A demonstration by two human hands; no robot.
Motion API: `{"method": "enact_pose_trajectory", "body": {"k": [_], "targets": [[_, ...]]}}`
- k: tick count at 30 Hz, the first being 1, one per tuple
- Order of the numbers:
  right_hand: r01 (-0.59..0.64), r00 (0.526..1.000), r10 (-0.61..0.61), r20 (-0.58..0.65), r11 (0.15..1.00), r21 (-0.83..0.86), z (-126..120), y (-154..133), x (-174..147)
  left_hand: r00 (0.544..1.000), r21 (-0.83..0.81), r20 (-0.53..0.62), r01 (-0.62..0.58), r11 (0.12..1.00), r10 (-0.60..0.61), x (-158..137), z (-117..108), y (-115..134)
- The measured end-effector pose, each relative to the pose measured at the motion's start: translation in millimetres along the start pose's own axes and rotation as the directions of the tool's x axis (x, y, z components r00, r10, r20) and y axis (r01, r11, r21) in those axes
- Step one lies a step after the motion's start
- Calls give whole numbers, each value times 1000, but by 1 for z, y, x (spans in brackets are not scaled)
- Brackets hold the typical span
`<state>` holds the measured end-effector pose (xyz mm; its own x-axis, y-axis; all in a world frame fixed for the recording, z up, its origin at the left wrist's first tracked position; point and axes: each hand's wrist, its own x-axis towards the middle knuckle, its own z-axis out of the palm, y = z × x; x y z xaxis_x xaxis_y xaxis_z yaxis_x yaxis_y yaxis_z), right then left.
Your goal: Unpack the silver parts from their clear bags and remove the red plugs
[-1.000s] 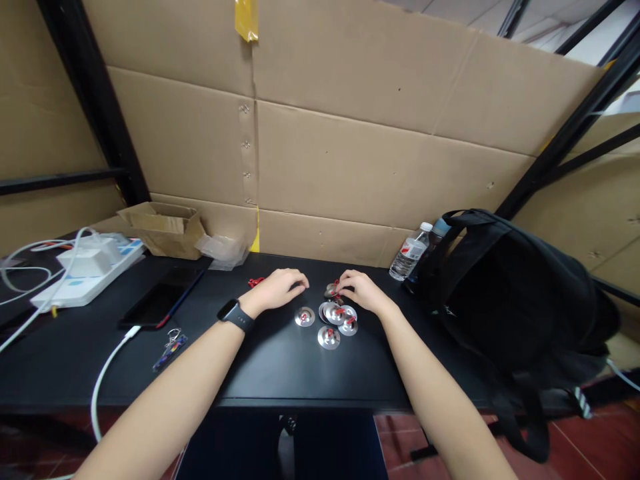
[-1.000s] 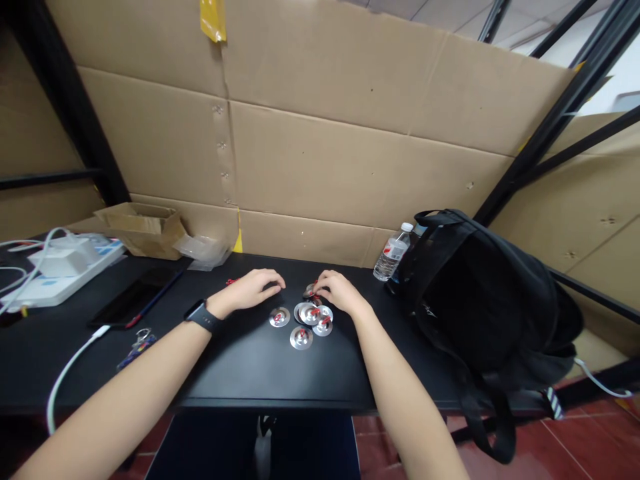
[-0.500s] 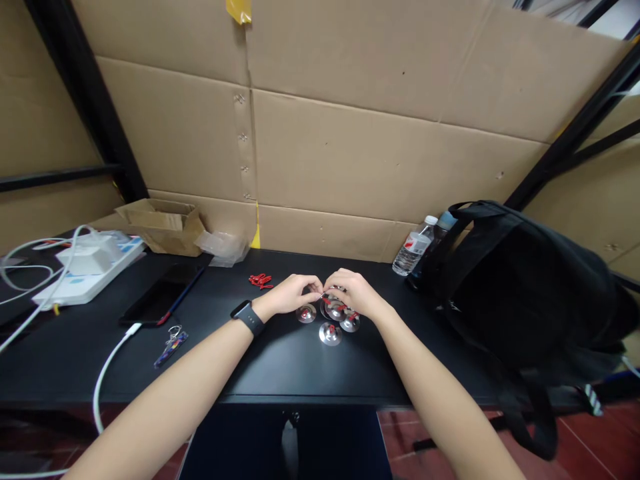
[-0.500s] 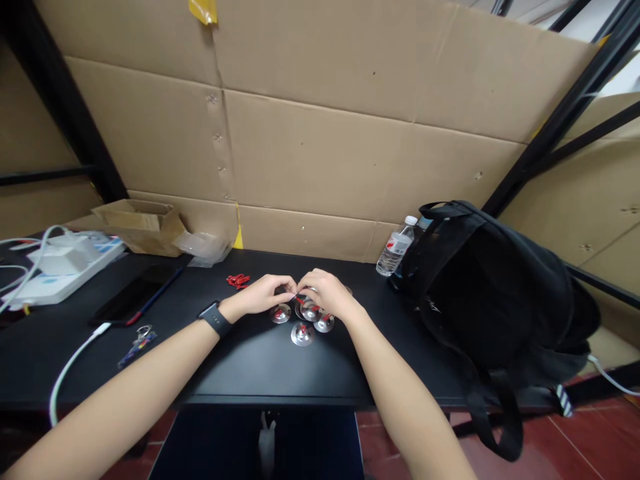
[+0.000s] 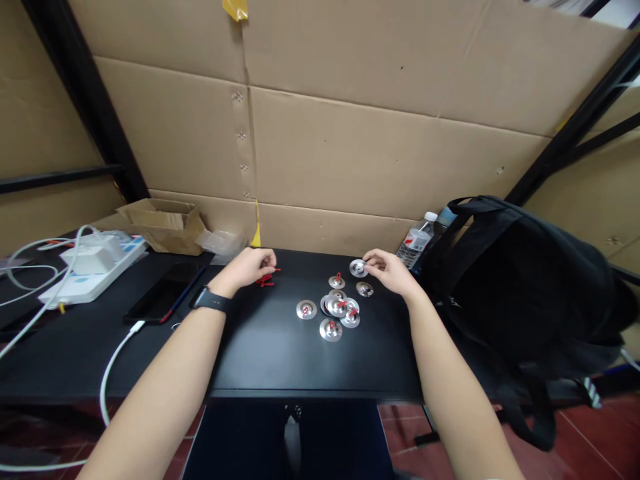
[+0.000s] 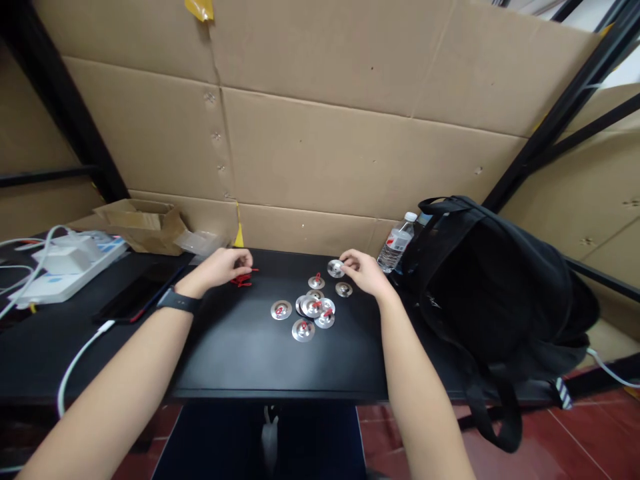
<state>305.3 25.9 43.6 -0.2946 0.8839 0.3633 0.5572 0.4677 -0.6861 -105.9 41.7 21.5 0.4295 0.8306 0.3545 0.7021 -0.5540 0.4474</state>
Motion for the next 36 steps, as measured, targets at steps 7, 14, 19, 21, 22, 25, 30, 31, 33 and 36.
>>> {"method": "enact_pose_trajectory", "body": {"k": [7, 14, 19, 21, 22, 25, 30, 31, 33, 36], "targets": [[-335, 941, 328, 85, 936, 104, -6, 46, 1, 983, -91, 118, 155, 984, -144, -8, -5, -32], [-339, 922, 332, 199, 941, 0, -1, 63, 1, 987, -15, 121, 106, 994, -103, -5, -2, -31], [-286, 921, 302, 247, 953, -101, -3, 74, 2, 991, 143, 117, 51, 988, -68, -1, 8, -36], [-268, 923, 299, 241, 951, -153, -3, 75, 3, 990, 170, 126, 40, 985, -62, 0, 12, -39], [-258, 928, 295, 230, 950, -177, -2, 74, 3, 990, 174, 130, 35, 984, -58, 0, 13, -40], [-218, 944, 268, 191, 944, -247, 1, 66, 4, 989, 169, 142, 25, 985, -49, -1, 15, -43], [-72, 985, 117, 128, 946, -317, 12, 43, 4, 989, 137, 136, 34, 990, -53, -1, 15, -44], [-35, 990, 76, 119, 948, -316, 16, 39, 4, 990, 130, 134, 33, 991, -51, -1, 15, -43], [36, 993, -3, 115, 956, -290, 26, 30, 5, 991, 115, 126, 27, 993, -41, -1, 16, -41], [151, 976, -111, 189, 966, -212, 42, 19, 6, 992, 93, 123, 7, 996, -18, 0, 17, -35]]}}
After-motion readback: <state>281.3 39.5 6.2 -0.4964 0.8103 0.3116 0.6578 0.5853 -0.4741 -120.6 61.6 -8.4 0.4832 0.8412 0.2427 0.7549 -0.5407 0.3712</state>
